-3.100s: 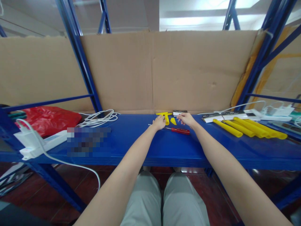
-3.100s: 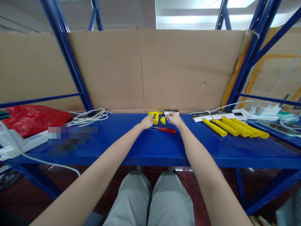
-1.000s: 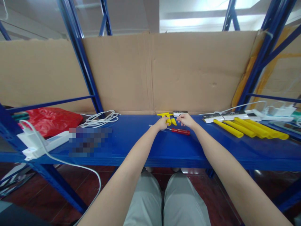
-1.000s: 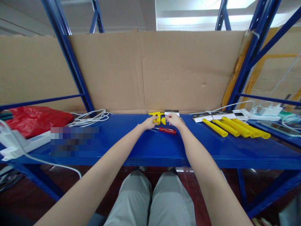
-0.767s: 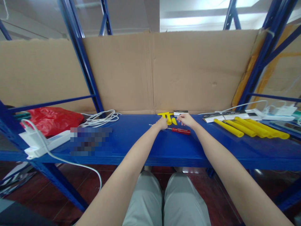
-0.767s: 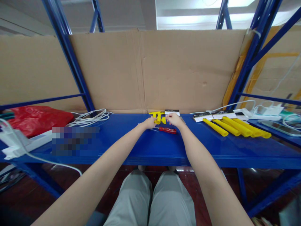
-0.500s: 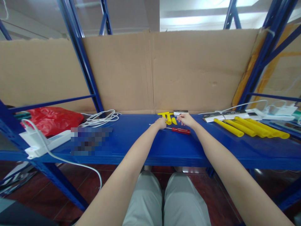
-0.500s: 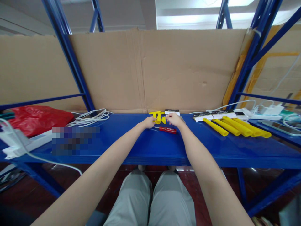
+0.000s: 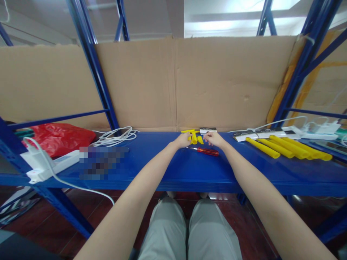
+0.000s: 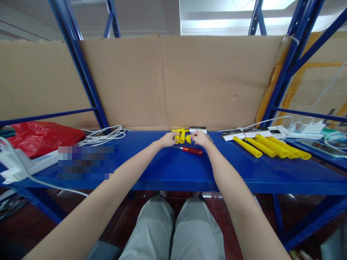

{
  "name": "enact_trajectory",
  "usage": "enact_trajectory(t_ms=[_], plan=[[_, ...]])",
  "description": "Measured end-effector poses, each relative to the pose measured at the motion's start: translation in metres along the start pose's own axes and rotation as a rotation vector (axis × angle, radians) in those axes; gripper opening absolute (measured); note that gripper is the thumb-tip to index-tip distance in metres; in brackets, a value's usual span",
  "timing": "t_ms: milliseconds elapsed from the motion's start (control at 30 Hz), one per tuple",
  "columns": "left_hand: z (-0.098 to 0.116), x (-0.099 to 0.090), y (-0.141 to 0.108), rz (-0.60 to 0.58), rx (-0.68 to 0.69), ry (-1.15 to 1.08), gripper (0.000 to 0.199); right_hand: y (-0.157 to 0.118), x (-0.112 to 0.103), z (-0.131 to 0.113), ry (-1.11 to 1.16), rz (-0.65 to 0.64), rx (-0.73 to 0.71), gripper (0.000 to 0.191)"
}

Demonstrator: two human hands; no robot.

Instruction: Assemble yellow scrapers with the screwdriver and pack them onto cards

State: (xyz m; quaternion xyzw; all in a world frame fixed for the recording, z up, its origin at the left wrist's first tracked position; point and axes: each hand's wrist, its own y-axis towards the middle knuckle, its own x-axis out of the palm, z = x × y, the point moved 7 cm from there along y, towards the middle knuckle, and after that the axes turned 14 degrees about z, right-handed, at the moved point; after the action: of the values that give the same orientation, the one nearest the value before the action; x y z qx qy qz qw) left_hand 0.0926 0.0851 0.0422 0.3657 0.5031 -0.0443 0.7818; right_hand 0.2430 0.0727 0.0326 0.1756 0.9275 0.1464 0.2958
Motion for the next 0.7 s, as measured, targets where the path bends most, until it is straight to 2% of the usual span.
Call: enact_trajectory(t_ms=[133, 267, 400, 533, 700], plan=[[-0.006, -0.028, -0.006, 0.205, 0.059, -0.204, 0.048, 0.001, -0.001, 0.002, -0.005, 0.002, 0.013, 0.027], [-0.034, -0.057, -0.024, 0.43, -0.109, -0.327, 0.037, 0.001, 0.0, 0.003, -0.03, -0.008, 0.003, 0.027], [-0.062, -0.071, -0.049, 0.604, -0.301, -0.365, 0.034, 0.0, 0.001, 0.003, -0.082, -0.01, -0.023, 0.026], [-0.072, -0.067, -0.061, 0.628, -0.419, -0.329, 0.037, 0.005, -0.009, 0.0, -0.198, 0.044, -0.091, 0.021], [-0.064, -0.062, -0.06, 0.604, -0.331, -0.21, 0.039, 0.015, -0.057, -0.004, -0.407, 0.315, -0.13, 0.022]])
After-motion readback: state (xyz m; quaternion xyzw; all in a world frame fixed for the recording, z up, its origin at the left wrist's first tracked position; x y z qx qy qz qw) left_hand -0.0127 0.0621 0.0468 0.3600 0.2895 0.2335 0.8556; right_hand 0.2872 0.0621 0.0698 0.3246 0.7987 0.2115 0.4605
